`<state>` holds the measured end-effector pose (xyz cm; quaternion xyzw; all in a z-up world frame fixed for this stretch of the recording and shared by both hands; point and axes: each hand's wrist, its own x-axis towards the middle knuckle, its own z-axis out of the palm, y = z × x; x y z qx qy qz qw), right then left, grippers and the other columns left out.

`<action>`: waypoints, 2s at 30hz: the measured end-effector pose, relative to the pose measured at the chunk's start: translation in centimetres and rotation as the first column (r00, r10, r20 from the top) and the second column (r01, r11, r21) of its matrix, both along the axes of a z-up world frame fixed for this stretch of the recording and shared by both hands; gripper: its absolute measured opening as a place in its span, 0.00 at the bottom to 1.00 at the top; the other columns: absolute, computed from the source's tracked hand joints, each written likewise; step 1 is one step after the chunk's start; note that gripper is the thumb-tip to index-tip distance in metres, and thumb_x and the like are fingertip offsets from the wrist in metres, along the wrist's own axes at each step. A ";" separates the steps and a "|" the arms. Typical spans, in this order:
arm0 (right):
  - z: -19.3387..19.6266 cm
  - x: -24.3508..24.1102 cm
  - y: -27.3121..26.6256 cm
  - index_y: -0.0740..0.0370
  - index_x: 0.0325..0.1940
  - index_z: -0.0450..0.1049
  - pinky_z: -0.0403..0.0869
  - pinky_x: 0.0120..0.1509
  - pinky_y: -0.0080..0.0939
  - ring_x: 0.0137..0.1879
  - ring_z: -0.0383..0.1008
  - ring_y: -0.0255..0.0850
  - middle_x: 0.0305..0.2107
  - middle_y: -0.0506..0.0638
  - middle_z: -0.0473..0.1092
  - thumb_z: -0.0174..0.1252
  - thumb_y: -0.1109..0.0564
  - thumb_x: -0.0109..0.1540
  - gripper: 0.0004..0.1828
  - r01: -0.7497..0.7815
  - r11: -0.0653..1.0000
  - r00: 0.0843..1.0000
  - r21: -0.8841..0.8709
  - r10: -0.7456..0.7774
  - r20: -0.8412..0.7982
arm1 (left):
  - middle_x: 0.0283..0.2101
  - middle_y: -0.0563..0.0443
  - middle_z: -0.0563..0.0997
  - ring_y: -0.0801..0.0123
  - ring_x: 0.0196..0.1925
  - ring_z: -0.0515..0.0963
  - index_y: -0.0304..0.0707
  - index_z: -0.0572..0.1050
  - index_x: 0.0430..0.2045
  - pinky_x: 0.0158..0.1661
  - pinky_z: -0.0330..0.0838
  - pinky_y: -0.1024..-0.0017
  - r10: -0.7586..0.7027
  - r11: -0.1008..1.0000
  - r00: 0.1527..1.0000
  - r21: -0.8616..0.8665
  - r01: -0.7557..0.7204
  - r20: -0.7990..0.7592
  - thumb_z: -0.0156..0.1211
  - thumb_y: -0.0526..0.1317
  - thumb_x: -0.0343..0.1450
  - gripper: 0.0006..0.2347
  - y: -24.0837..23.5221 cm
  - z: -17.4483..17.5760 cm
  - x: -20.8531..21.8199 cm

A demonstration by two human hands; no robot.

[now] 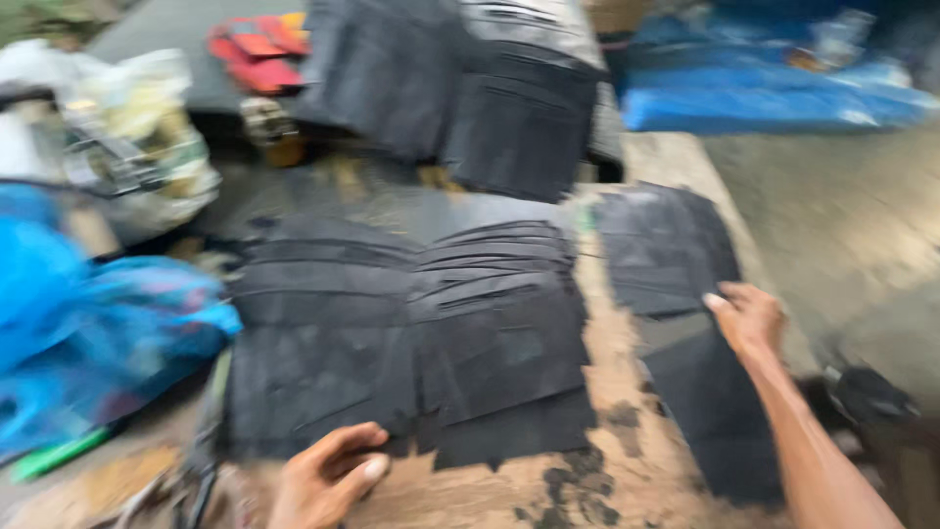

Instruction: The person trims excess material from the edges of black zippered pouches using shears. The person picks up each pouch from a stack, snips the edges, and places the finished pouch onto a separate pile.

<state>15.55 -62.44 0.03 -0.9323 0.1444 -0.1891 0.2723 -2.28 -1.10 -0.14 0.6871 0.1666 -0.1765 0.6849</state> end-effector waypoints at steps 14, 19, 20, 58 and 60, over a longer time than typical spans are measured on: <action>5.8 -5.8 29.2 0.58 0.67 0.69 0.64 0.67 0.57 0.65 0.64 0.59 0.59 0.61 0.66 0.73 0.49 0.52 0.40 -0.309 0.940 0.950 -0.146 0.297 -0.095 | 0.60 0.26 0.71 0.37 0.63 0.68 0.22 0.64 0.60 0.61 0.60 0.47 -0.104 0.189 0.888 0.885 -0.425 0.448 0.68 0.48 0.64 0.34 2.7 8.5 7.6; 4.5 -5.3 25.0 0.66 0.71 0.63 0.67 0.63 0.54 0.61 0.68 0.58 0.58 0.67 0.67 0.76 0.48 0.51 0.49 -0.233 0.972 0.966 0.015 0.233 -0.109 | 0.63 0.25 0.69 0.36 0.66 0.65 0.24 0.65 0.59 0.64 0.55 0.44 -0.233 0.164 0.848 0.878 -0.449 0.477 0.65 0.46 0.67 0.29 0.7 7.3 6.6; 3.9 -5.7 24.1 0.63 0.72 0.64 0.70 0.62 0.52 0.58 0.72 0.55 0.56 0.64 0.71 0.74 0.49 0.50 0.49 -0.200 0.973 0.967 0.111 0.215 -0.139 | 0.63 0.25 0.69 0.36 0.66 0.64 0.23 0.65 0.59 0.64 0.54 0.44 -0.270 0.198 0.834 0.875 -0.441 0.482 0.65 0.45 0.67 0.29 -0.2 7.1 6.4; 1.6 -10.3 12.9 0.66 0.57 0.71 0.75 0.61 0.41 0.53 0.75 0.38 0.48 0.51 0.74 0.60 0.72 0.57 0.24 -0.370 0.253 0.910 0.894 0.292 0.294 | 0.51 0.46 0.81 0.69 0.50 0.80 0.28 0.71 0.55 0.50 0.75 0.70 0.050 0.988 0.923 0.119 -0.102 0.381 0.76 0.32 0.56 0.31 6.8 16.8 1.0; 4.3 -12.0 11.0 0.65 0.59 0.70 0.76 0.58 0.44 0.52 0.75 0.39 0.47 0.51 0.73 0.59 0.69 0.60 0.22 -0.431 0.146 0.874 0.890 0.313 0.372 | 0.47 0.44 0.84 0.67 0.46 0.83 0.28 0.75 0.52 0.48 0.79 0.68 0.075 0.981 0.931 -0.193 -0.005 0.358 0.72 0.31 0.58 0.26 7.1 17.9 -1.2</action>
